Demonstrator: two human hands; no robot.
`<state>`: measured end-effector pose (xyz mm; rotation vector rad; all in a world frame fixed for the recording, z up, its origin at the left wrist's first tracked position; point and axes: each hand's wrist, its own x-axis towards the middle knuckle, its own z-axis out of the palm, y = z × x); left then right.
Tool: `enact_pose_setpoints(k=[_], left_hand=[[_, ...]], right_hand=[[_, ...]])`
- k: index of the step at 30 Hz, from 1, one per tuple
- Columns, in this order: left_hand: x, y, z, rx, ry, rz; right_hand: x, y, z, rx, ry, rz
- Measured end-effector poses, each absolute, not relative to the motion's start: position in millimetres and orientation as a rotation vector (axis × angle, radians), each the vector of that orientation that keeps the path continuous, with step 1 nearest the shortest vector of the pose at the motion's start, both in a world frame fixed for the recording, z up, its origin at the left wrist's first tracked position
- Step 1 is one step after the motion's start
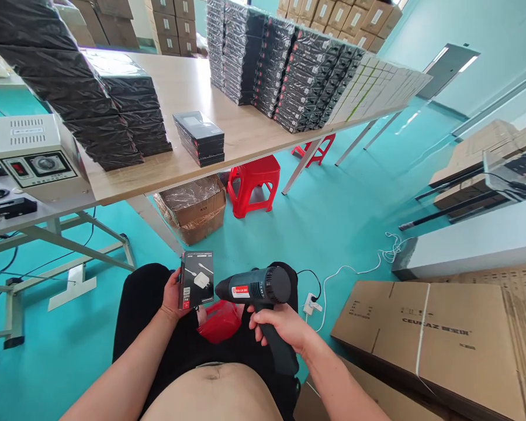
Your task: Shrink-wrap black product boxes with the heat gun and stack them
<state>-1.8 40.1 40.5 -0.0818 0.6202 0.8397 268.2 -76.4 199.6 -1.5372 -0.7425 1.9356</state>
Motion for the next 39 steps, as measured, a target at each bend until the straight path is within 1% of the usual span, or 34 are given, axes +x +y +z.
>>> enact_pose_setpoints(k=[4, 6, 8, 10, 15, 17, 20, 22, 25, 30, 34, 36, 39], left_hand=[[0.1, 43.5, 35.4, -0.081, 0.657, 0.943], [2.5, 45.2, 33.9, -0.076, 0.671, 1.003], [4.4, 46.5, 33.0, -0.090, 0.679, 1.031], [5.4, 47.4, 32.4, -0.104, 0.685, 1.023], [7.3, 48.1, 28.8, -0.061, 0.717, 0.932], [7.5, 48.0, 26.7, -0.060, 0.727, 0.917], [5.8, 47.8, 24.5, -0.092, 0.731, 0.897], [4.2, 47.9, 23.8, -0.106, 0.721, 0.890], [3.8, 48.2, 23.0, -0.113, 0.714, 0.916], [5.3, 48.5, 23.1, -0.136, 0.734, 0.915], [4.4, 50.2, 21.6, -0.157, 0.743, 0.929], [4.0, 50.5, 19.9, -0.172, 0.747, 0.949], [2.6, 49.4, 18.2, -0.221, 0.746, 0.942]], right_hand=[[260.4, -78.6, 200.1, -1.424, -0.720, 2.069], [258.0, -77.1, 200.5, -1.390, -0.672, 2.015], [258.3, -74.8, 199.6, -1.422, -0.620, 1.882], [259.3, -72.9, 198.3, -1.469, -0.613, 1.819], [247.4, -70.5, 201.6, -1.364, -0.697, 1.982], [240.9, -67.4, 205.1, -1.351, -0.691, 1.902], [239.9, -63.4, 208.6, -1.454, -0.674, 1.785], [242.9, -63.8, 208.5, -1.495, -0.722, 1.831], [244.2, -67.2, 206.0, -1.422, -0.812, 1.931], [238.6, -66.1, 207.6, -1.456, -0.777, 1.813], [232.0, -62.7, 212.4, -1.406, -0.914, 1.930], [229.9, -59.9, 211.3, -1.386, -0.903, 1.879], [235.2, -55.4, 207.2, -1.505, -0.719, 1.695]])
